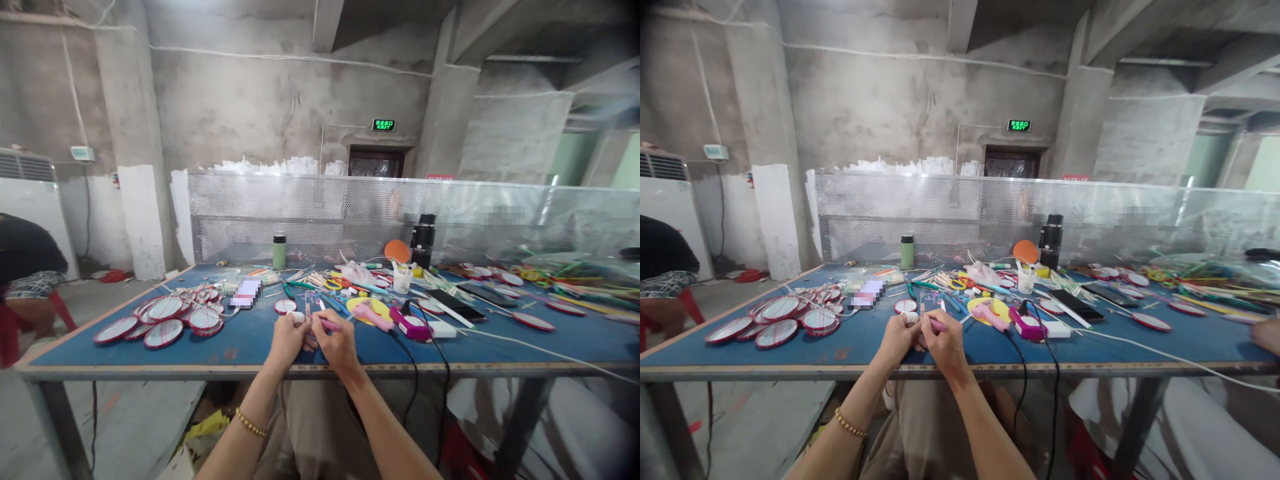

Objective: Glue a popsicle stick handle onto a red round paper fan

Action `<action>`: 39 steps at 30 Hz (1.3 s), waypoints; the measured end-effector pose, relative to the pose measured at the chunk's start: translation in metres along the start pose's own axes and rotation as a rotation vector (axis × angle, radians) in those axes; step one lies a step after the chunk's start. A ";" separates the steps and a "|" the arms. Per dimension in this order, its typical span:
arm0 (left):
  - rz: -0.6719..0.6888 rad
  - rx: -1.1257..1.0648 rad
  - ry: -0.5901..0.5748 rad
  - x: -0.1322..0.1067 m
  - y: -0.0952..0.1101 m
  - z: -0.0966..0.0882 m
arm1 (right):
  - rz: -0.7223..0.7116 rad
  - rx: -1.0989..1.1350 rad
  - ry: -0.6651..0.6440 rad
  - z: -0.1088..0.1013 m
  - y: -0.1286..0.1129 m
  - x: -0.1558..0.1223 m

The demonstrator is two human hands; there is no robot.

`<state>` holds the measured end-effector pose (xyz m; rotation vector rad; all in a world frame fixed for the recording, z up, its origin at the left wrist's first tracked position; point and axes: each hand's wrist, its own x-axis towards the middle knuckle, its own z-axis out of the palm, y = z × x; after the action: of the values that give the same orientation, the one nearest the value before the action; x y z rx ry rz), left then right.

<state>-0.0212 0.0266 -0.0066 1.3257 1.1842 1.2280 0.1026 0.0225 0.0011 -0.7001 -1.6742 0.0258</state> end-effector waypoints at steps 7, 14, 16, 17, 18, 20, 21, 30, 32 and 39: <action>0.004 0.002 0.004 0.002 -0.002 0.000 | 0.006 -0.014 0.041 -0.001 -0.001 0.000; 0.010 0.007 0.003 0.001 -0.002 0.000 | -0.008 -0.003 -0.004 0.000 -0.001 0.000; 0.011 0.008 0.006 0.000 -0.001 0.000 | -0.008 -0.002 -0.011 0.000 -0.001 0.000; 0.012 0.008 0.006 0.000 -0.001 0.000 | -0.006 -0.002 -0.010 0.000 -0.002 0.000; 0.012 0.007 0.005 0.000 0.000 0.000 | -0.002 -0.004 -0.006 0.000 -0.001 0.000; 0.012 0.005 0.001 -0.001 0.000 0.000 | 0.007 -0.007 0.009 0.000 -0.001 0.000; 0.011 0.005 0.000 -0.001 0.000 0.000 | 0.011 -0.008 0.019 0.000 0.000 0.000; 0.014 -0.006 -0.003 0.001 -0.001 0.000 | 0.003 -0.008 0.025 0.000 0.000 0.000; 0.017 -0.005 -0.001 0.001 -0.002 0.000 | 0.003 -0.009 0.024 0.000 0.000 0.000; 0.030 -0.002 -0.006 0.000 -0.002 -0.001 | 0.006 -0.017 0.043 0.000 0.001 0.000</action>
<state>-0.0223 0.0271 -0.0087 1.3492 1.1620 1.2453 0.1028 0.0230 0.0008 -0.7140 -1.6327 0.0003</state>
